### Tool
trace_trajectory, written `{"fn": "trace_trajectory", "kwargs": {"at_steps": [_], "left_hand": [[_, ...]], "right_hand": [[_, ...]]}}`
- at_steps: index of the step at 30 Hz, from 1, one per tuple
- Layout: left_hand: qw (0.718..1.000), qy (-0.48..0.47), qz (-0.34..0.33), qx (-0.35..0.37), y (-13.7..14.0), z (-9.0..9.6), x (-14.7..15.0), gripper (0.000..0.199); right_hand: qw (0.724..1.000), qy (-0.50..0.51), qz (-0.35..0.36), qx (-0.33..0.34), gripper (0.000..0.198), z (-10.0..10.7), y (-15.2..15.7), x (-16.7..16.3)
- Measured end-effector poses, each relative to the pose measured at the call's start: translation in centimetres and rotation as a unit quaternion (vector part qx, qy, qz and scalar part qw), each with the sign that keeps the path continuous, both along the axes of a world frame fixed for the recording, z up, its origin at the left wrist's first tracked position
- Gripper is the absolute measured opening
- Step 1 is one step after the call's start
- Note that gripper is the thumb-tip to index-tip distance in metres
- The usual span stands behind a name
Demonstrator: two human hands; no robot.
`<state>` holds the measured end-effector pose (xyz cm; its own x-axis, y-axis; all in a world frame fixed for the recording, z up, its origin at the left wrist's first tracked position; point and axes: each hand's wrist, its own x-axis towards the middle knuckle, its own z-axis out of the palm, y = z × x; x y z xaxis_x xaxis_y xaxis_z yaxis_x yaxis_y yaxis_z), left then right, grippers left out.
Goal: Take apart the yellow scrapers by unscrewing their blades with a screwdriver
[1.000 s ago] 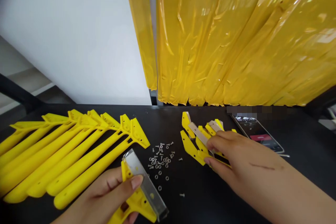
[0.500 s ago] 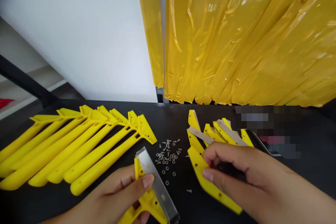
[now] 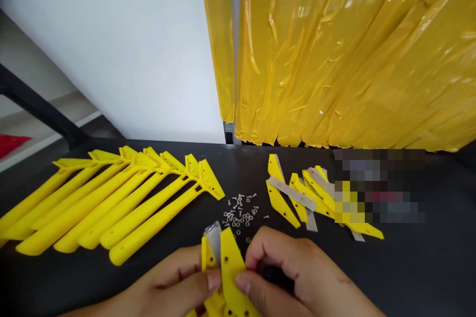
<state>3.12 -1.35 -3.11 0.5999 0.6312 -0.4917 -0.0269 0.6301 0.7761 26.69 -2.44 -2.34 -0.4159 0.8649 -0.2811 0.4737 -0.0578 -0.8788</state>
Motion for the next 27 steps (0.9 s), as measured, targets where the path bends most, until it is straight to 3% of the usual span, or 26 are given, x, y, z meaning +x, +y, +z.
{"fn": "trace_trajectory", "kwargs": {"at_steps": [4,10,16,19,21,24,27], "left_hand": [[0.995,-0.081,-0.04,-0.039,0.5,-0.7,-0.4,0.053],[0.986,-0.124,-0.096,0.062,0.7,0.2,0.9,0.049],[0.984,-0.095,-0.072,0.133,0.4,-0.4,2.5,0.059],[0.985,-0.051,-0.074,0.148,0.1,-0.1,1.2,0.049],[0.977,0.043,-0.063,0.198,-0.1,0.7,0.1,0.037],[0.912,0.192,-0.024,0.363,-0.2,2.0,-1.0,0.03],[0.795,0.302,-0.107,0.516,-0.5,2.3,-1.6,0.054]], "right_hand": [[0.995,-0.014,-0.032,0.089,0.035,0.3,0.2,-0.6],[0.992,-0.034,-0.015,0.117,0.031,0.6,0.1,-1.3],[0.995,-0.04,0.039,0.08,0.023,0.4,-0.2,-1.3],[0.99,-0.094,0.029,0.105,0.024,0.5,-0.4,-0.9],[0.986,-0.094,0.013,0.137,0.03,0.8,-0.5,-0.6],[0.992,-0.023,0.016,0.125,0.041,1.5,-0.7,-0.3],[0.997,0.056,0.041,0.025,0.052,2.0,-1.0,-0.5]]}}
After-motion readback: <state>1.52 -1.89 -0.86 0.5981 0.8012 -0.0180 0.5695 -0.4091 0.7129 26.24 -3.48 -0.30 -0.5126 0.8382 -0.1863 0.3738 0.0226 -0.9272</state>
